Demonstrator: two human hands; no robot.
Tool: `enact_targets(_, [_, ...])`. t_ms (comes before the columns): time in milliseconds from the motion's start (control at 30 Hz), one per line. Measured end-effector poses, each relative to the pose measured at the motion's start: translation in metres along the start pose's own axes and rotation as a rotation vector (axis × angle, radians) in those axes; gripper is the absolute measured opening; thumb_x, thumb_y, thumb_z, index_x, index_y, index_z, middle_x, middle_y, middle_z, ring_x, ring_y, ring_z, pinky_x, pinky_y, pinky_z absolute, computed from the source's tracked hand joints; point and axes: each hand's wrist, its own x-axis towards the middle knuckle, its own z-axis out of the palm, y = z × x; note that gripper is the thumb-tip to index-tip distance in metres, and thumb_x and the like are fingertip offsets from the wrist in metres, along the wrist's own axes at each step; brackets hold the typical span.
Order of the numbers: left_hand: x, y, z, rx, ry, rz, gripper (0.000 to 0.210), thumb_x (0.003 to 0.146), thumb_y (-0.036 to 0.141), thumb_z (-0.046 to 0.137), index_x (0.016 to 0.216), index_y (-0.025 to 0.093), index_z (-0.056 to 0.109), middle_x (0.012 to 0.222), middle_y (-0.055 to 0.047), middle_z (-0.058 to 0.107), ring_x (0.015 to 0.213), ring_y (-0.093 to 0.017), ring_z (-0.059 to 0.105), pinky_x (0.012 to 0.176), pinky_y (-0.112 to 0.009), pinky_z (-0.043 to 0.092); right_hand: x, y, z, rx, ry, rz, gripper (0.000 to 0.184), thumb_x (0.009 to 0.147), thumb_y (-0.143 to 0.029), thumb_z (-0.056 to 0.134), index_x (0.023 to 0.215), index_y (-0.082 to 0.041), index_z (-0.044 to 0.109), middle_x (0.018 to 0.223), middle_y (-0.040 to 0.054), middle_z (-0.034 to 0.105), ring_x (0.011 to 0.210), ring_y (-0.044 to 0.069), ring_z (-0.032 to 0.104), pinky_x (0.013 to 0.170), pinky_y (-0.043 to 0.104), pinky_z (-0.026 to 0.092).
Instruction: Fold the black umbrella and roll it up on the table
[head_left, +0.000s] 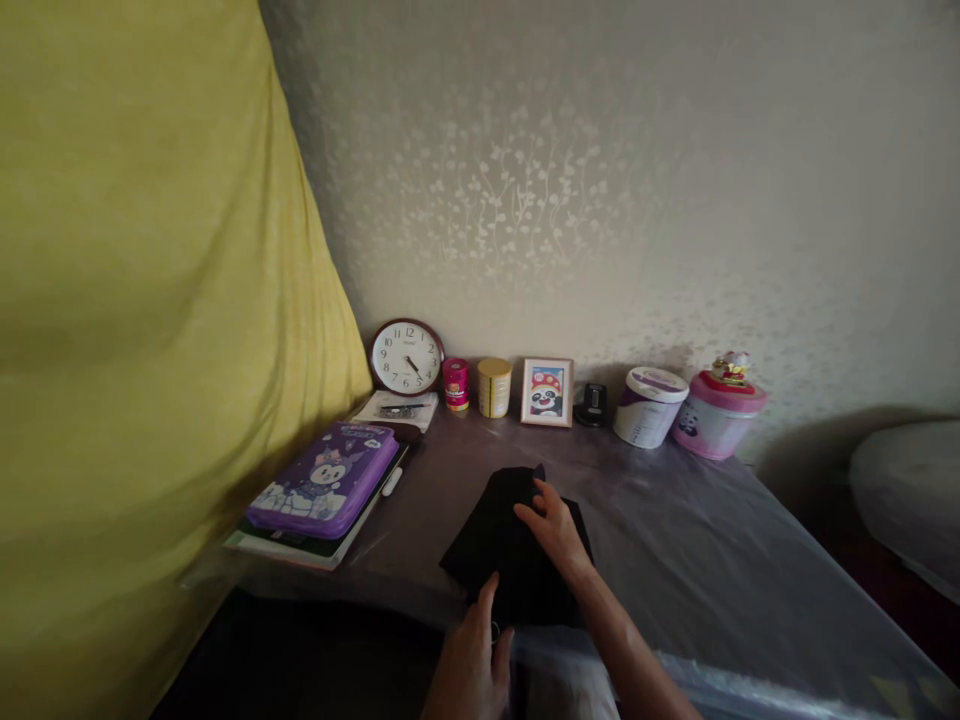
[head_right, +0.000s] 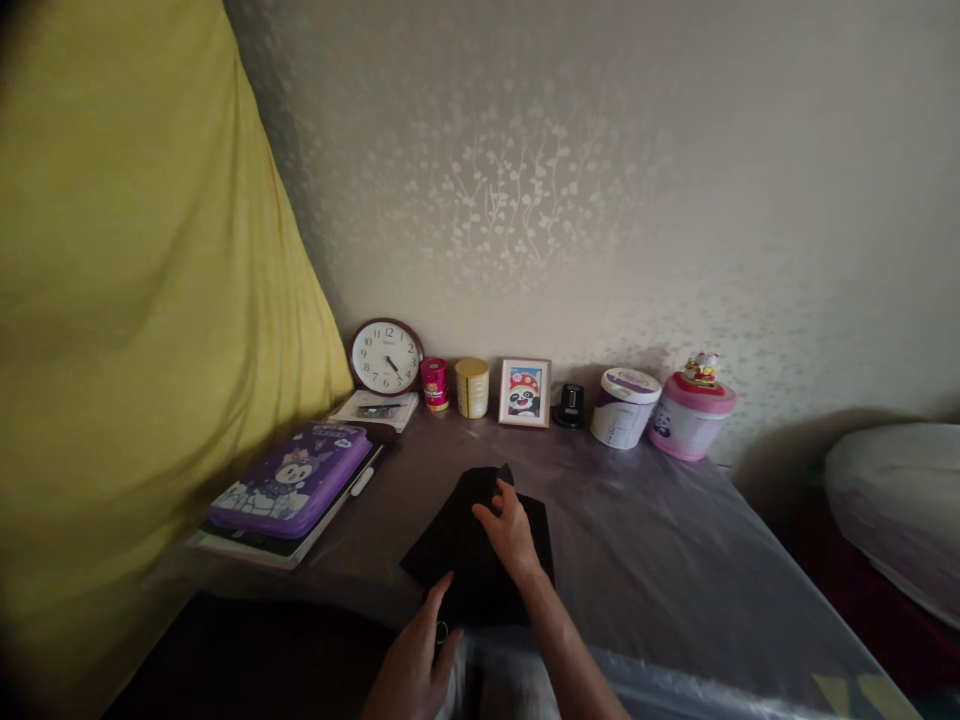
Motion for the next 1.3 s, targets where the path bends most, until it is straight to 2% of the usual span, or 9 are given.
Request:
enact_targets(267, [-0.001,-0.005,0.003,-0.013,-0.003,-0.017,0.060,0.087,0.026,0.034,0.143,0.008,0.020,0.144,-0.015,0.037,0.128,-0.018,0.044,0.103,-0.031,0.038,0.006,0.006,0.020,-0.071,-0.091,-0.079,0.054,0.070,-0.027,0.062,0.121,-0.014,0.054,0.064,-0.0021,0.059,0.063,0.015,0.058,0.058,0.024,0.044])
enact_targets(433, [-0.002,0.004,-0.002,-0.085,0.000,-0.075,0.065,0.085,0.020,0.038,0.145,0.010,0.014,0.145,-0.014,0.037,0.125,-0.018,0.047,0.100,-0.028,0.039,0.009,0.002,0.022,-0.132,-0.120,-0.069,0.054,0.068,-0.024,0.063,0.121,-0.013,0.054,0.066,-0.0020,0.059,0.062,0.014,0.058,0.058,0.023,0.043])
enact_targets(567, [-0.003,0.007,-0.004,-0.073,0.026,-0.021,0.065,0.086,0.018,0.036,0.146,0.016,0.012,0.144,-0.012,0.038,0.126,-0.019,0.045,0.101,-0.030,0.037,0.008,-0.001,0.023,-0.133,-0.140,-0.057,0.056,0.069,-0.023,0.063,0.123,-0.012,0.052,0.068,-0.0023,0.060,0.064,0.013,0.058,0.060,0.023,0.043])
enact_targets(700, [-0.003,0.010,-0.007,0.060,-0.030,-0.011,0.063,0.087,0.018,0.033,0.146,0.027,0.014,0.120,-0.011,0.059,0.104,-0.021,0.061,0.088,-0.031,0.045,0.006,0.000,0.024,-0.114,-0.185,-0.045,0.059,0.072,-0.023,0.060,0.128,-0.009,0.046,0.067,-0.0031,0.060,0.063,0.013,0.058,0.060,0.023,0.043])
enact_targets(767, [-0.002,0.011,-0.008,0.112,-0.056,-0.024,0.062,0.087,0.018,0.032,0.145,0.028,0.014,0.109,-0.011,0.063,0.095,-0.021,0.064,0.084,-0.030,0.047,0.006,-0.001,0.025,-0.123,-0.196,-0.053,0.060,0.072,-0.023,0.059,0.129,-0.009,0.045,0.069,-0.0026,0.062,0.064,0.014,0.060,0.061,0.023,0.043])
enact_targets(900, [0.002,0.010,-0.010,0.051,-0.054,-0.011,0.068,0.083,0.016,0.038,0.146,0.027,0.012,0.120,-0.010,0.060,0.104,-0.020,0.060,0.091,-0.029,0.044,0.005,-0.002,0.025,-0.128,-0.234,-0.094,0.055,0.075,-0.023,0.057,0.127,-0.009,0.046,0.067,-0.0023,0.064,0.065,0.015,0.061,0.065,0.024,0.044])
enact_targets(1067, [0.007,-0.001,-0.004,-0.028,-0.059,-0.019,0.070,0.081,0.016,0.038,0.146,0.016,0.012,0.138,-0.012,0.047,0.120,-0.019,0.051,0.101,-0.029,0.038,-0.004,0.004,0.015,-0.047,-0.280,-0.225,0.034,0.081,-0.027,0.053,0.113,-0.018,0.057,0.071,-0.0020,0.065,0.066,0.013,0.061,0.067,0.024,0.047])
enact_targets(1200, [0.008,-0.011,0.003,-0.076,-0.027,0.033,0.073,0.082,0.016,0.038,0.146,0.012,0.006,0.146,-0.012,0.035,0.128,-0.017,0.043,0.105,-0.030,0.034,-0.012,0.013,0.003,-0.128,-0.143,-0.440,0.020,0.085,-0.027,0.050,0.096,-0.022,0.066,0.093,0.0040,0.067,0.088,0.017,0.062,0.083,0.031,0.048])
enact_targets(1300, [0.008,-0.013,0.005,-0.085,-0.019,0.050,0.074,0.081,0.015,0.038,0.147,0.012,0.004,0.146,-0.012,0.034,0.130,-0.017,0.040,0.106,-0.030,0.033,-0.010,0.021,0.000,-0.252,-0.071,-0.641,0.019,0.086,-0.023,0.050,0.094,-0.022,0.067,0.108,0.0073,0.065,0.102,0.021,0.058,0.094,0.040,0.044])
